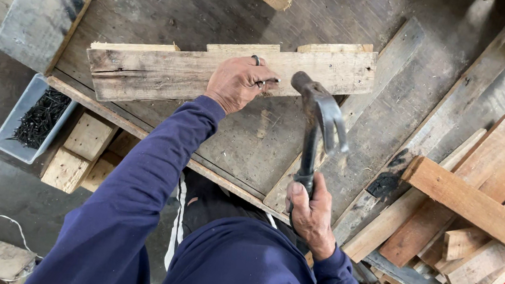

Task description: The person assembles wooden planks by hand, using a hammer to drive nails into the wood. They repeatedly position planks, insert nails, and hammer them into place on a workbench.

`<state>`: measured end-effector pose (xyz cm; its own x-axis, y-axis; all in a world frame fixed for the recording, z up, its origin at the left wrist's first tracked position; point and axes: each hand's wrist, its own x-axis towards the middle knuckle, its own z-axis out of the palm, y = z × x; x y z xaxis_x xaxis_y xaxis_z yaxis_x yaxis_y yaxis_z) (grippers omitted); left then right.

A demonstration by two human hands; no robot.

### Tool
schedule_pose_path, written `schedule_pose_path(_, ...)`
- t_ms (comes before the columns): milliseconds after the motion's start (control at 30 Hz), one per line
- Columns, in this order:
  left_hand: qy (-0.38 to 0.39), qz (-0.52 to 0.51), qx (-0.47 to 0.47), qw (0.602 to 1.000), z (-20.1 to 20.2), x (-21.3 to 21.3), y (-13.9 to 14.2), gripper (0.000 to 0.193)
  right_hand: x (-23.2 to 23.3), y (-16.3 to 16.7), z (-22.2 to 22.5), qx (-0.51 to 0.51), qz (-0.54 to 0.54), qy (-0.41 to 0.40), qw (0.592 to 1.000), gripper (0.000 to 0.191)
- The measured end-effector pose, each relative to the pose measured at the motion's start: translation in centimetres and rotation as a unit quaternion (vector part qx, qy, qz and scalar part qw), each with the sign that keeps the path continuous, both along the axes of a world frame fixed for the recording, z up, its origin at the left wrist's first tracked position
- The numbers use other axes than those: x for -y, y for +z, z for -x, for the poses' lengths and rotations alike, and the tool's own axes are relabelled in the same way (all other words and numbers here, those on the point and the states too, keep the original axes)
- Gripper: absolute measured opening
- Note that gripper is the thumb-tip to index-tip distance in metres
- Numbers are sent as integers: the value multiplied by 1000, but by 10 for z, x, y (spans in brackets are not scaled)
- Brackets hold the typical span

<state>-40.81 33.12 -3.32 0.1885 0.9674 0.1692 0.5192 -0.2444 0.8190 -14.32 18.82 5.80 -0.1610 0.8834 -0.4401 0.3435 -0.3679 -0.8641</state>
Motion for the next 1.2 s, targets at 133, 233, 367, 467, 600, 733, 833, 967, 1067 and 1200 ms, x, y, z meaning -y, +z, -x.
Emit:
schedule_pose_path(133, -2, 52, -34, 998, 2, -2, -1, 16, -4, 2, 8, 75, 83, 3, 994, 34)
schedule_pose_path(233, -5, 2, -8, 1000, 4, -3, -1, 17, -1, 2, 9, -34, 51, -39, 997, 33)
schedule_pose_path(367, -12, 34, -9, 999, 5, -1, 2, 15, -1, -3, 11, -10, -17, -14, 1000, 33)
schedule_pose_path(467, -19, 72, -17, 997, 6, -2, 6, 15, -4, -7, 10, 129, 89, 28, 987, 32)
schedule_pose_path(600, -36, 12, 48, 998, 7, -7, 6, 24, 2, -7, 5, -88, 72, -89, 989, 29)
schedule_pose_path(733, 87, 73, 114, 987, 6, -9, 3, 14, 12, -13, 7, -78, 90, -99, 988, 29)
schedule_pose_path(833, 154, -2, 205, 967, 5, -6, 5, 13, 8, -23, 14, -48, 111, -88, 989, 32)
schedule_pose_path(967, 184, -21, 202, 962, 4, -3, 13, 17, -2, -29, 22, 25, 137, -60, 988, 40)
schedule_pose_path(1067, 190, -33, 206, 959, 1, -2, 23, 16, -3, -29, 24, -11, 137, -55, 989, 44)
schedule_pose_path(1200, 206, 9, 108, 972, 2, -1, 32, 20, -2, -26, 25, -20, 126, -52, 991, 46)
